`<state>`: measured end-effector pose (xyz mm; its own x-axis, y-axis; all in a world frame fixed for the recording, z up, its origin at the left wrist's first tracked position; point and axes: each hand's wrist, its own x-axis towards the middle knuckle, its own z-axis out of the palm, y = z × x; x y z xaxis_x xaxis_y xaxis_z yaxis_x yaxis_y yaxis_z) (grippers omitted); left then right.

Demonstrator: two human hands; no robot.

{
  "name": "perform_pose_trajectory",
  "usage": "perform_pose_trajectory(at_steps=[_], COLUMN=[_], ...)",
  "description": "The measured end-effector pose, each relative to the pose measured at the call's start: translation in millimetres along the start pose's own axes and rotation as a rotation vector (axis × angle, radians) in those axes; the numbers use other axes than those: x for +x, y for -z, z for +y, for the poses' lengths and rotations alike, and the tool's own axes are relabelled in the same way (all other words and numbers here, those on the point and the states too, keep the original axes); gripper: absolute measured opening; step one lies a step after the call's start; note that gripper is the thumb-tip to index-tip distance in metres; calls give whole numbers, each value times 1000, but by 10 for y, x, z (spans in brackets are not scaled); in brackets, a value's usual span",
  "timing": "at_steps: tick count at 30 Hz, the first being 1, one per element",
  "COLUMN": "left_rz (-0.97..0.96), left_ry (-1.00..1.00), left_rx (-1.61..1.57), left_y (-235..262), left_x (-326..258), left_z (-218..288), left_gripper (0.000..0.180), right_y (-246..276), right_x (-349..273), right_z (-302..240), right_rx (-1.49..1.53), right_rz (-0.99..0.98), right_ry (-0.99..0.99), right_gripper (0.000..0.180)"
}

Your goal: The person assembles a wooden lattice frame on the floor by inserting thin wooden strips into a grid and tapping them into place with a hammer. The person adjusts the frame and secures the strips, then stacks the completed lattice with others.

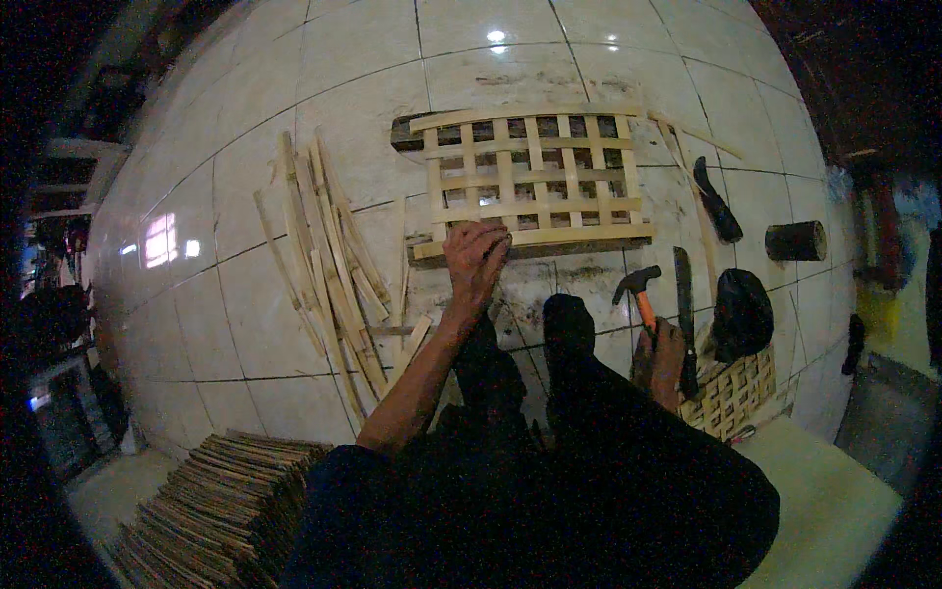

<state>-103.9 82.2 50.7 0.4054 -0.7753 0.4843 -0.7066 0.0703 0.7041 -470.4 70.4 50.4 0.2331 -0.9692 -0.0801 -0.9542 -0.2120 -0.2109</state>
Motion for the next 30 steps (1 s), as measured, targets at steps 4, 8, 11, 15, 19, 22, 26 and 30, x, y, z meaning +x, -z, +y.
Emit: perform_pose_trajectory(at_steps=[4,8,11,15,19,22,26,30], left_rz=[16,-18,13,-1,7,-40,40,16], left_ry=[33,29,-4,-9,-42,14,-23,-32], left_rx=[-1,20,27,59,144,14,47,103], left_y=[-129,-227,-253,-212,-245,-242,-207,-226], left_x=[20,-70,-133,-130,-183,-143,-122,-130], left_z=[43,-94,-133,-110,-149,-160,-84,-98], left_gripper=[11,10,10,11,13,15,16,16], right_y=[-89,-14,313,427,541,564,419,466], right_x=[-73,-131,-113,97,346,466,551,635], right_z=[76,-5,-388,-752,-1165,-1476,-1587,-1633], right_rx=[187,711,683,875,789,592,507,453], right_rz=[-54,-198,-158,-220,-373,-324,-452,-464], right_ry=[-229,-462,-221,-254,-60,203,191,183], right_gripper=[26,30,28,25,24,23,22,20])
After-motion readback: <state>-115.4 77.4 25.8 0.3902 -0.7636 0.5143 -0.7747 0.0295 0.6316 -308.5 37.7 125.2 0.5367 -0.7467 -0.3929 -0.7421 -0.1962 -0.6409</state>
